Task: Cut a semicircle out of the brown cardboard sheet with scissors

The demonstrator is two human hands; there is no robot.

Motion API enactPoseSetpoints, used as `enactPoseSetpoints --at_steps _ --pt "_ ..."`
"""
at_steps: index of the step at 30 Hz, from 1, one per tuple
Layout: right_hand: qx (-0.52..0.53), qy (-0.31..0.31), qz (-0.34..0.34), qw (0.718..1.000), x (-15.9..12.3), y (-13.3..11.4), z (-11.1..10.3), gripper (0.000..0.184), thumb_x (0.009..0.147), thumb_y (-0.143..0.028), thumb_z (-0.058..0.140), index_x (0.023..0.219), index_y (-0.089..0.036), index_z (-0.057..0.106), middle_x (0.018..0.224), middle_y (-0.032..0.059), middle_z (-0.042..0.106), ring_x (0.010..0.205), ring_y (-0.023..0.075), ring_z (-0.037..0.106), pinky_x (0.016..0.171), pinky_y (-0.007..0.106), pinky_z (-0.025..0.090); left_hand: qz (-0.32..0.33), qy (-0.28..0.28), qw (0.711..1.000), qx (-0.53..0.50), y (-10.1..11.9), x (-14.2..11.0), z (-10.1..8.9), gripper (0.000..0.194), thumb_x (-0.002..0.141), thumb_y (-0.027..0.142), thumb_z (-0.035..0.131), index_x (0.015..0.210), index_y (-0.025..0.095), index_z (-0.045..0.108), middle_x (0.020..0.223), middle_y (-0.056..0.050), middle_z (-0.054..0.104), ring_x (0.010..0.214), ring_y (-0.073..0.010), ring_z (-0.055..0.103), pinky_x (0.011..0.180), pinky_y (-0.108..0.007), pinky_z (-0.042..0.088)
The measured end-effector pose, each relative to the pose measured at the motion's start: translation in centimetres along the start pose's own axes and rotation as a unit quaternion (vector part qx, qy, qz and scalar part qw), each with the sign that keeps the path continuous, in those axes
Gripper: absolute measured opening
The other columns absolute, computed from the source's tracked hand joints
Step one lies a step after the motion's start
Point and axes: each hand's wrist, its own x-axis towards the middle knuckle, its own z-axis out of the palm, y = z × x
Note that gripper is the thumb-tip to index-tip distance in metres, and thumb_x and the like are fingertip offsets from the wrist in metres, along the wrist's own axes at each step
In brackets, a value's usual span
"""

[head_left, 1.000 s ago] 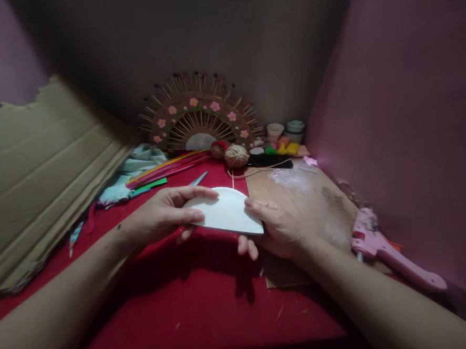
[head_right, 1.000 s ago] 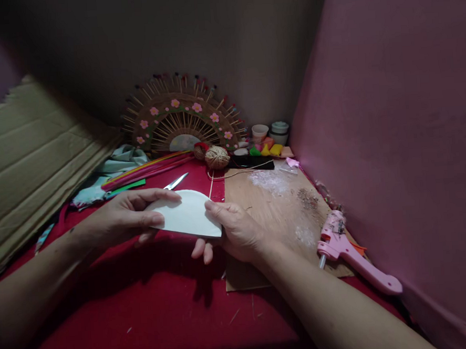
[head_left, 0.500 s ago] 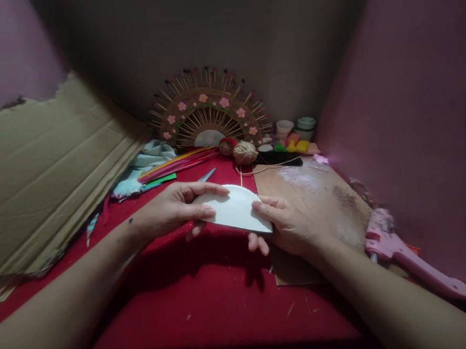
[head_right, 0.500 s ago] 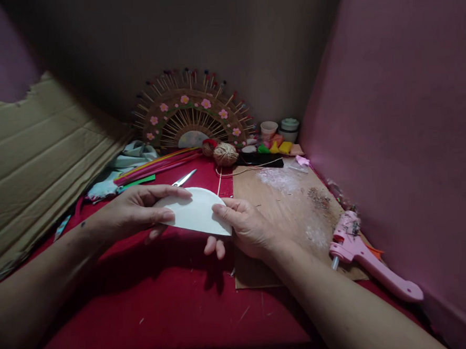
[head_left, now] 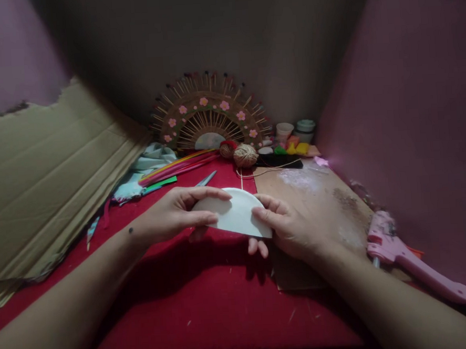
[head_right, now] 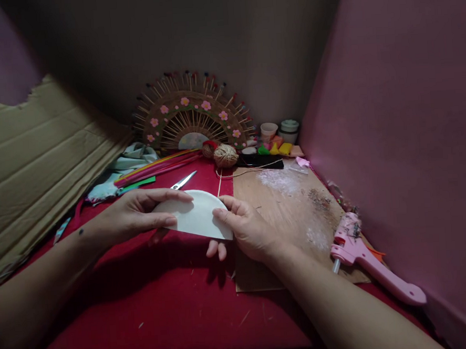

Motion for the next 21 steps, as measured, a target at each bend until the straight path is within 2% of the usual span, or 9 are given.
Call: enactPoseSetpoints --at_steps 4,7,10,14,17,21 --pt "-0.113 0.051 -0.023 0.992 -0.4 -0.5 0.5 0.031 0.088 -0.037 0.052 0.111 -0.016 0.051 0.052 -0.0036 0.061 0.036 0.0079 0.054 0.033 0.014 0.038 0.032 0.041 0.997 0.063 0.2 -0.2 0.2 0.034 0.077 0.016 0.068 0.110 0.017 0.068 0.062 0.003 0.061 0.049 -0.0070 0.055 0.048 -0.016 0.046" --pt "-0.173 0.080 -0.044 0.981 -0.5 -0.6 0.7 0.031 0.088 -0.035 0.051 0.113 -0.018 0.054 0.052 -0.0043 0.059 0.039 0.0084 0.053 0.034 0.015 0.035 0.060 0.063 0.992 0.096 0.0 -0.2 0.3 0.027 0.077 0.016 0.067 0.103 0.020 0.072 0.078 0.000 0.067 0.056 -0.0069 0.055 0.053 -0.016 0.047" --pt "-0.187 0.087 -0.044 0.978 -0.5 -0.7 0.8 0.032 0.088 -0.034 0.049 0.115 -0.020 0.055 0.053 -0.0045 0.059 0.040 0.0090 0.052 0.035 0.017 0.035 0.087 0.068 0.987 0.115 -0.2 -0.2 0.3 0.026 0.078 0.020 0.066 0.103 0.021 0.072 0.091 -0.003 0.069 0.060 -0.0075 0.055 0.055 -0.017 0.048" --pt "-0.202 0.087 -0.031 0.975 -0.6 -0.9 1.0 0.031 0.088 -0.034 0.046 0.115 -0.021 0.055 0.052 -0.0050 0.058 0.036 0.0072 0.044 0.037 0.018 0.032 0.093 0.074 0.981 0.153 -0.5 -0.2 0.0 0.028 0.079 0.021 0.065 0.107 0.020 0.072 0.091 -0.004 0.071 0.061 -0.0087 0.055 0.056 -0.019 0.048" --pt "-0.201 0.094 -0.027 0.975 -0.6 -0.7 1.1 0.030 0.089 -0.037 0.045 0.112 -0.022 0.055 0.054 -0.0048 0.058 0.039 0.0084 0.046 0.039 0.019 0.034 0.095 0.079 0.977 0.176 -0.7 -0.1 0.1 0.029 0.080 0.023 0.065 0.108 0.021 0.071 0.093 -0.005 0.072 0.064 -0.0104 0.059 0.056 -0.019 0.048" --pt "-0.210 0.162 -0.052 0.963 -0.6 -0.4 1.1 0.021 0.089 -0.039 0.046 0.095 -0.023 0.057 0.066 -0.0045 0.054 0.049 0.0088 0.049 0.045 0.020 0.038 0.159 0.092 0.960 0.210 -1.0 0.1 1.2 0.029 0.084 0.019 0.062 0.111 0.022 0.069 0.100 -0.005 0.072 0.077 -0.0138 0.064 0.063 -0.020 0.051"
